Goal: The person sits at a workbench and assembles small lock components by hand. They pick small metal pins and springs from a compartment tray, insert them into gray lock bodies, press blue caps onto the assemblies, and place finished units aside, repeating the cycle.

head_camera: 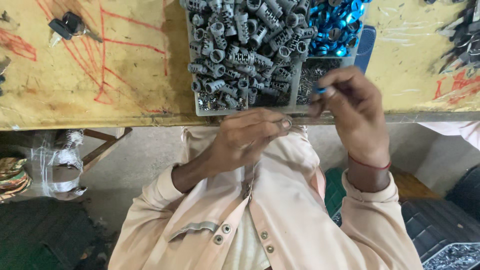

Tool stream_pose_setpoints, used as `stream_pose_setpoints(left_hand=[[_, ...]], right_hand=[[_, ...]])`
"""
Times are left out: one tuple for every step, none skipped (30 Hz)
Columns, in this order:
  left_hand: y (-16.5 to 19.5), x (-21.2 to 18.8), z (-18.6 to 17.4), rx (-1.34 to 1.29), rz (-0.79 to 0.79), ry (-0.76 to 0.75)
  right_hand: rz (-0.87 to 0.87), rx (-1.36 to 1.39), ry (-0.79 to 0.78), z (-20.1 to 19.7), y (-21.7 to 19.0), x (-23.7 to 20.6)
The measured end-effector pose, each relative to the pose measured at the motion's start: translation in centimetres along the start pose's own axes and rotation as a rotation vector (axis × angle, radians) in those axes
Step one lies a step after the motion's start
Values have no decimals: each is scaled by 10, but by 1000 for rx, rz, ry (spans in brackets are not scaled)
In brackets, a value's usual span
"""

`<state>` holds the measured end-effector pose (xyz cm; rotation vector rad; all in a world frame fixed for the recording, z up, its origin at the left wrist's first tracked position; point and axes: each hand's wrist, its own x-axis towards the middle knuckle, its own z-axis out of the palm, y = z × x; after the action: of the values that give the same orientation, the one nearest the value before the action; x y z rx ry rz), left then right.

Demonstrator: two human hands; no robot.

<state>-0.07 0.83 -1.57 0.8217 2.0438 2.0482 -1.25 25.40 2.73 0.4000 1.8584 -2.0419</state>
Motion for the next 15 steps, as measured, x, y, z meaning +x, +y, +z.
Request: stream_pose_setpoints(left_hand=[[1, 0, -3, 68, 14, -29], [2, 1, -8, 138, 29, -56], [4, 2, -11, 208, 42, -84], [5, 2, -13, 271, 74, -100], [7, 4, -15, 333, 109, -117], [8, 5, -16, 397, 149, -133], [9, 6, -17, 415, 174, -149], [9, 7, -17, 433, 198, -163], [10, 8, -18, 452, 220, -176], [11, 8, -18, 461, 244, -177], [11, 8, -19, 472, 267, -178], [11, 8, -21, 482, 290, -180], [11, 8, -22, 510, 293, -192], [11, 8, -23, 536, 300, -205], [10, 8, -25, 562, 315, -219]], right_hand=[[0, -22, -84, 2, 0, -9], [-3, -45, -172, 4, 1, -17], [-4, -66, -260, 5, 2, -22], [22, -84, -276, 4, 2, -24], [45, -103, -292, 2, 2, -25], [63, -124, -308, 1, 1, -23], [46, -143, -325, -1, 0, -20], [30, -162, -344, -2, -2, -16], [15, -181, -364, -1, -4, -12], [32, -177, -360, 0, -5, -10], [49, -173, -358, 2, -6, -8], [67, -168, -355, 4, -6, -6], [77, -196, -371, 5, -6, -5], [86, -224, -384, 5, -5, -6], [90, -255, -392, 4, -3, -6]])
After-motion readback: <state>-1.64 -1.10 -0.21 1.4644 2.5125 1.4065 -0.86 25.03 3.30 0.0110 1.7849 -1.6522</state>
